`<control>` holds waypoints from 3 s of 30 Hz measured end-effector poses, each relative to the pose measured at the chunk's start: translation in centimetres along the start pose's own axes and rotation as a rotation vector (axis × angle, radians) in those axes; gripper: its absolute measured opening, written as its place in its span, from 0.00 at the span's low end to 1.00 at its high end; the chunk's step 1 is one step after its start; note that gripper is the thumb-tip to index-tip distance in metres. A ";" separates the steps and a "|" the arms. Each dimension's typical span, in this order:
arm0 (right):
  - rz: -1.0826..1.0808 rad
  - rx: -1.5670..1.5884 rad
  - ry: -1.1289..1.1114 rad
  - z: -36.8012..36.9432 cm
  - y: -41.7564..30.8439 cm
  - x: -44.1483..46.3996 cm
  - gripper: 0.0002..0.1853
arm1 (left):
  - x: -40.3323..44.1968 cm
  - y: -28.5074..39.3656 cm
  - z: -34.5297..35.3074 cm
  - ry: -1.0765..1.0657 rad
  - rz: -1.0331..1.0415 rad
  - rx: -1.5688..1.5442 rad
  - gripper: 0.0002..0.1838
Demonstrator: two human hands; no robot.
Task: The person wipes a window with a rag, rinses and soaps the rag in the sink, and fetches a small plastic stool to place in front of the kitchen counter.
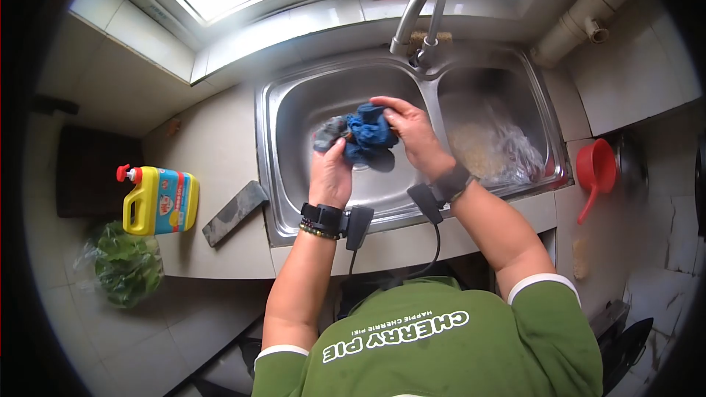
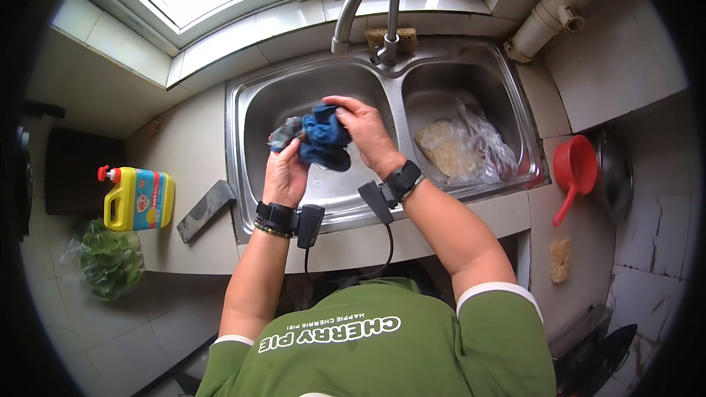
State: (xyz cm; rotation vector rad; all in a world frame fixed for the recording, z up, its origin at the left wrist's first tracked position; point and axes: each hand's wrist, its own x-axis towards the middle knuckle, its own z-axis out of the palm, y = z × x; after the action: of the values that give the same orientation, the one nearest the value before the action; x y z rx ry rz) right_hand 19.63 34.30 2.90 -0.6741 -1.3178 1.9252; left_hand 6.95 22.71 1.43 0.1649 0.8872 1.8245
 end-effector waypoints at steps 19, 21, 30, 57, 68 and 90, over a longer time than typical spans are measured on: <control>-0.180 -0.436 -0.283 10.7 -4.8 5.4 0.12 | -1.0 8.9 0.3 -0.186 -0.043 -0.345 0.21; -0.284 -0.624 -0.326 13.2 -5.3 6.9 0.12 | -1.1 10.6 -0.3 -0.162 0.074 -0.453 0.21; -0.596 -0.846 -0.668 27.6 -7.0 13.0 0.12 | -2.0 19.0 -8.0 -0.137 0.400 -0.656 0.22; -0.785 -1.308 -0.304 11.6 1.8 3.8 0.23 | 3.1 6.6 -2.5 -0.197 -0.248 -0.467 0.26; -0.532 -1.316 -0.004 6.5 3.0 3.8 0.07 | 3.3 0.8 0.5 -0.008 -0.224 0.038 0.18; -0.449 -0.915 -0.322 13.1 -2.4 9.7 0.17 | -0.6 10.3 -4.6 -0.159 -0.166 -0.382 0.22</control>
State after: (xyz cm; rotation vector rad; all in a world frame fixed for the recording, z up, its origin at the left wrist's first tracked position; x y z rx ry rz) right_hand 4.48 34.90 9.38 -0.4130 -2.3495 1.0323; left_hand -2.76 18.12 4.93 -0.0062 0.4174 1.7618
